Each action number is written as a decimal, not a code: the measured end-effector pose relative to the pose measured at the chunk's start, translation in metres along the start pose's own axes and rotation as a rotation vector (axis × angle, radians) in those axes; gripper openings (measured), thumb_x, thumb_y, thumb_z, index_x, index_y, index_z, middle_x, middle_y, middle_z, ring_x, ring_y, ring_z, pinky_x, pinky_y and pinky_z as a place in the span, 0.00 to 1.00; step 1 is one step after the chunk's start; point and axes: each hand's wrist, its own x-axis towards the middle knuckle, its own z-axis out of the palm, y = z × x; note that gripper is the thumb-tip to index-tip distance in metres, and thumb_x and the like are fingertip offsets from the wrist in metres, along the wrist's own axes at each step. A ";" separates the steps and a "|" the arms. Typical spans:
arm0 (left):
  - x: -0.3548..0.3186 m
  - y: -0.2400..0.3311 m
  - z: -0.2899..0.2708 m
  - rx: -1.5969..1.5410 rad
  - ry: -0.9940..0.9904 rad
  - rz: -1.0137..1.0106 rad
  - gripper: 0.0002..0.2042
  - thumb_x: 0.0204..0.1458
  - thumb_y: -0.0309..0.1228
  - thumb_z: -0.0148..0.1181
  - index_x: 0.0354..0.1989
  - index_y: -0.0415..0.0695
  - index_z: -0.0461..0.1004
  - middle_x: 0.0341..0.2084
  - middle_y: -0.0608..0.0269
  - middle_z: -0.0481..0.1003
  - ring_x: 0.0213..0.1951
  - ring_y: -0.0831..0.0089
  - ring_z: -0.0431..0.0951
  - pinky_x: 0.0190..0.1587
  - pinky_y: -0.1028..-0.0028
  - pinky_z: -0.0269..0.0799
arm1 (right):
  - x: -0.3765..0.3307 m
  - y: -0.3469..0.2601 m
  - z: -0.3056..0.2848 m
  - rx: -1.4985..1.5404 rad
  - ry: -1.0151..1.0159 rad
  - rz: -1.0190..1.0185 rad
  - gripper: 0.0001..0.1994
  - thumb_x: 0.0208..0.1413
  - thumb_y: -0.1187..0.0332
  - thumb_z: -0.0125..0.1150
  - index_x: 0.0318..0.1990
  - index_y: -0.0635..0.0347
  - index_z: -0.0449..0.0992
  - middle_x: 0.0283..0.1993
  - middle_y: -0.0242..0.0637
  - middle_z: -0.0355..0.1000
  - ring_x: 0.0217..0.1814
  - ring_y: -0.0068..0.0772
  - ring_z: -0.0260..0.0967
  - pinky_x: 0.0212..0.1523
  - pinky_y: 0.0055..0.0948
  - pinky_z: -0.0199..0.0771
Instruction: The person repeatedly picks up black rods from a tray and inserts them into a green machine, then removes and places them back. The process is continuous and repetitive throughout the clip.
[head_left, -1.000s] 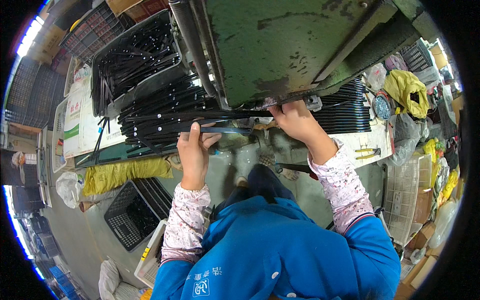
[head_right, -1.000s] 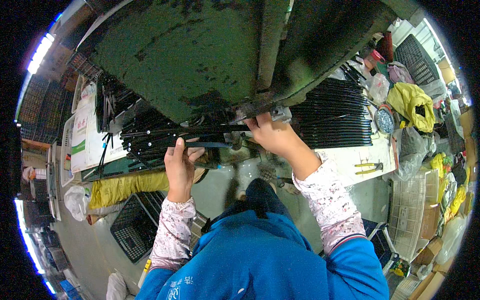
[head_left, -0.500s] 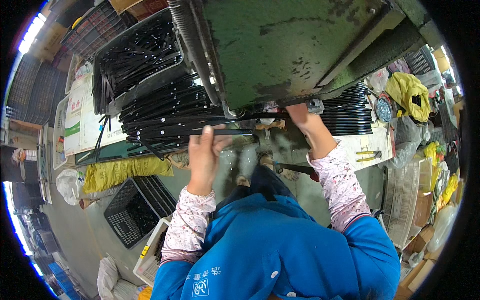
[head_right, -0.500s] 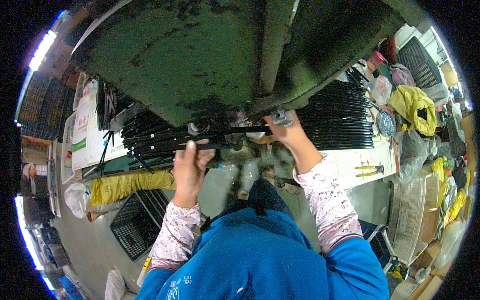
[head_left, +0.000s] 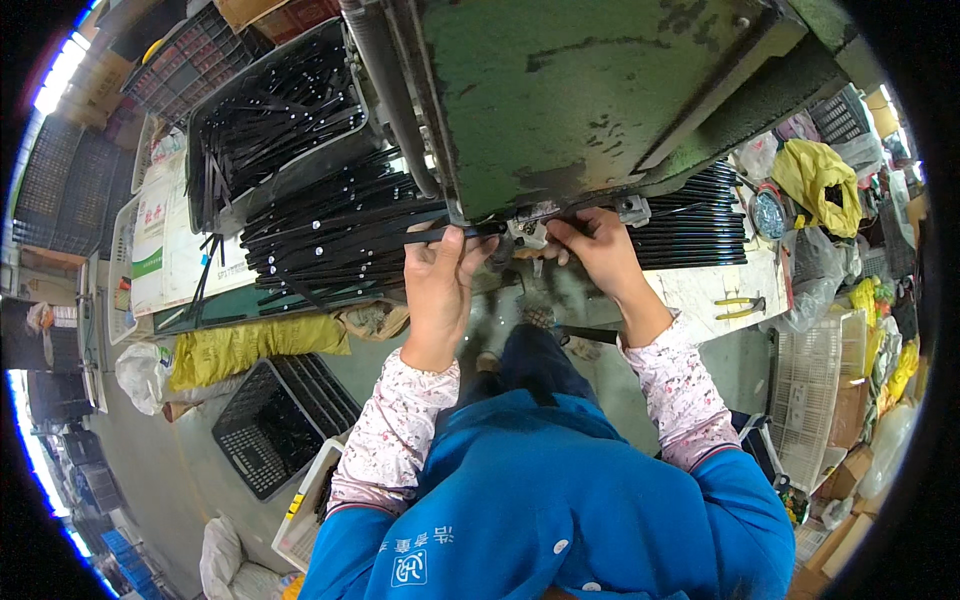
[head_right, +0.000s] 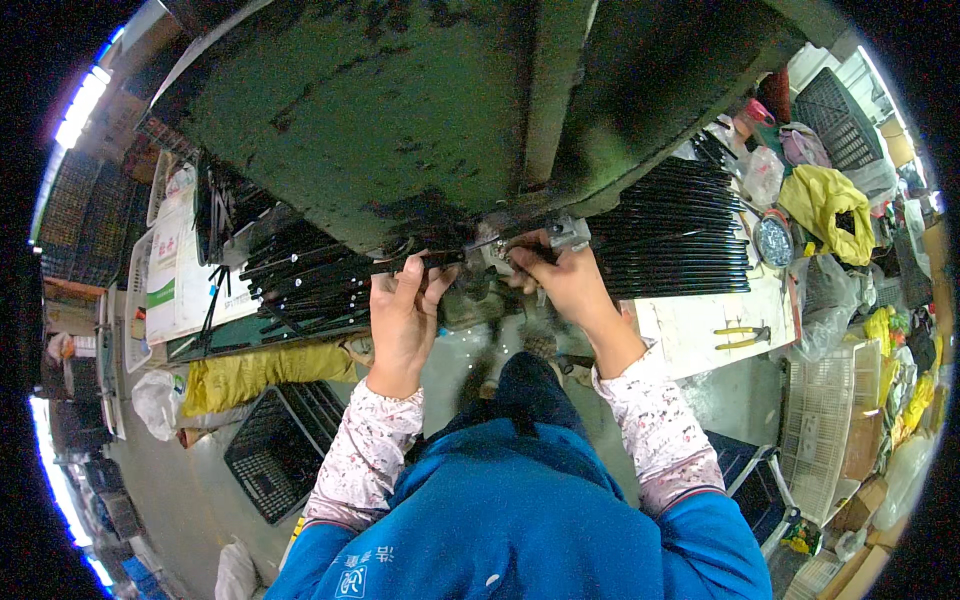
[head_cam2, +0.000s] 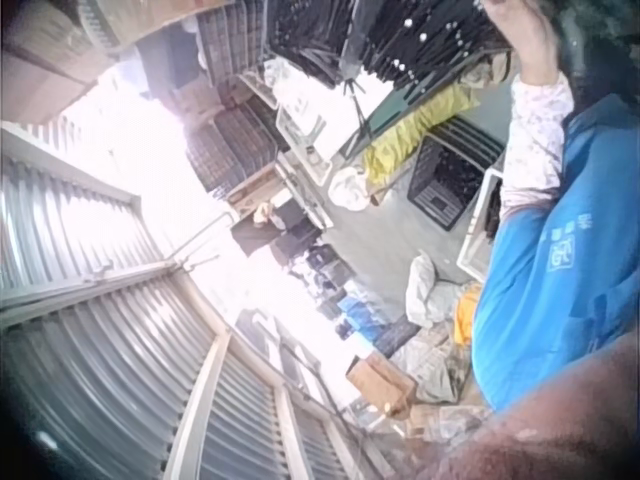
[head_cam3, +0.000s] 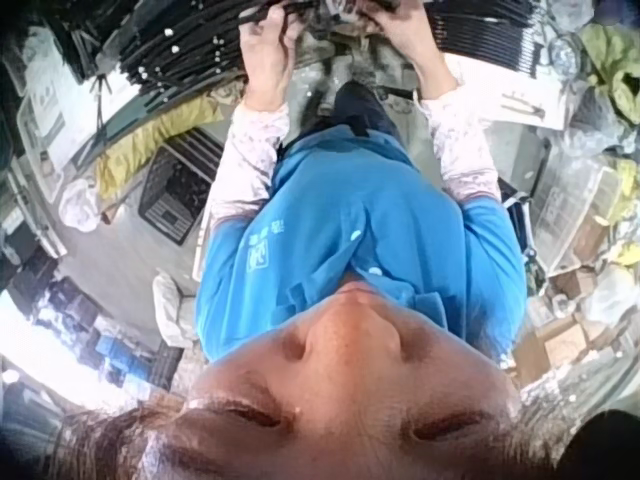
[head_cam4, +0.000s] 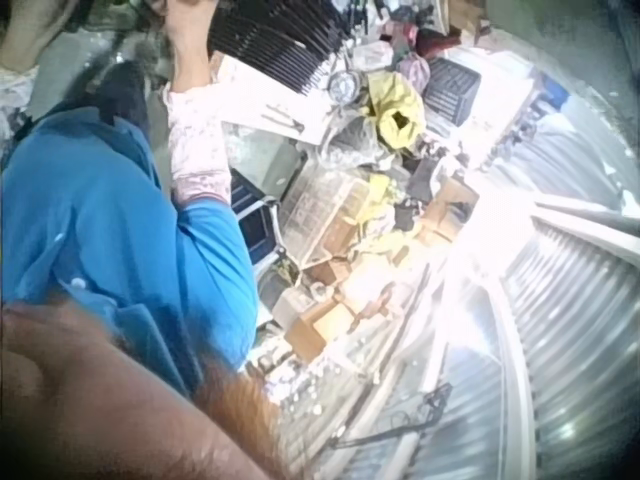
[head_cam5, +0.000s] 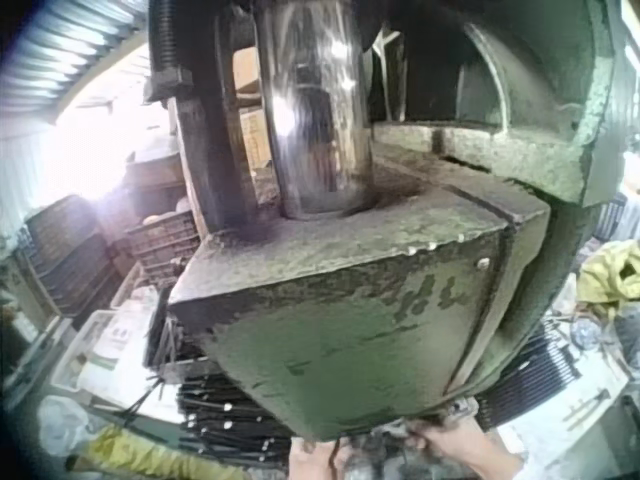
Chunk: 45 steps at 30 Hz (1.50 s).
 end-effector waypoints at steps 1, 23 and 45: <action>0.001 -0.003 -0.003 0.003 0.002 0.001 0.09 0.58 0.26 0.56 0.39 0.36 0.62 0.36 0.54 0.73 0.35 0.71 0.76 0.43 0.67 0.79 | -0.003 -0.005 0.008 0.053 -0.019 -0.008 0.06 0.55 0.73 0.61 0.36 0.70 0.75 0.27 0.39 0.74 0.26 0.26 0.73 0.26 0.23 0.70; -0.020 -0.016 -0.027 0.225 0.056 -0.258 0.14 0.58 0.33 0.57 0.43 0.34 0.69 0.33 0.52 0.77 0.34 0.66 0.79 0.39 0.71 0.76 | 0.045 0.173 -0.108 -1.531 0.018 -0.423 0.14 0.48 0.70 0.56 0.45 0.54 0.75 0.40 0.37 0.72 0.38 0.40 0.74 0.35 0.36 0.76; -0.037 0.003 -0.013 0.155 0.143 0.140 0.05 0.59 0.27 0.54 0.40 0.41 0.68 0.42 0.57 0.75 0.45 0.67 0.77 0.48 0.67 0.78 | -0.004 0.017 -0.005 -0.854 0.116 -0.762 0.12 0.47 0.65 0.65 0.39 0.56 0.74 0.39 0.38 0.74 0.46 0.45 0.69 0.51 0.43 0.60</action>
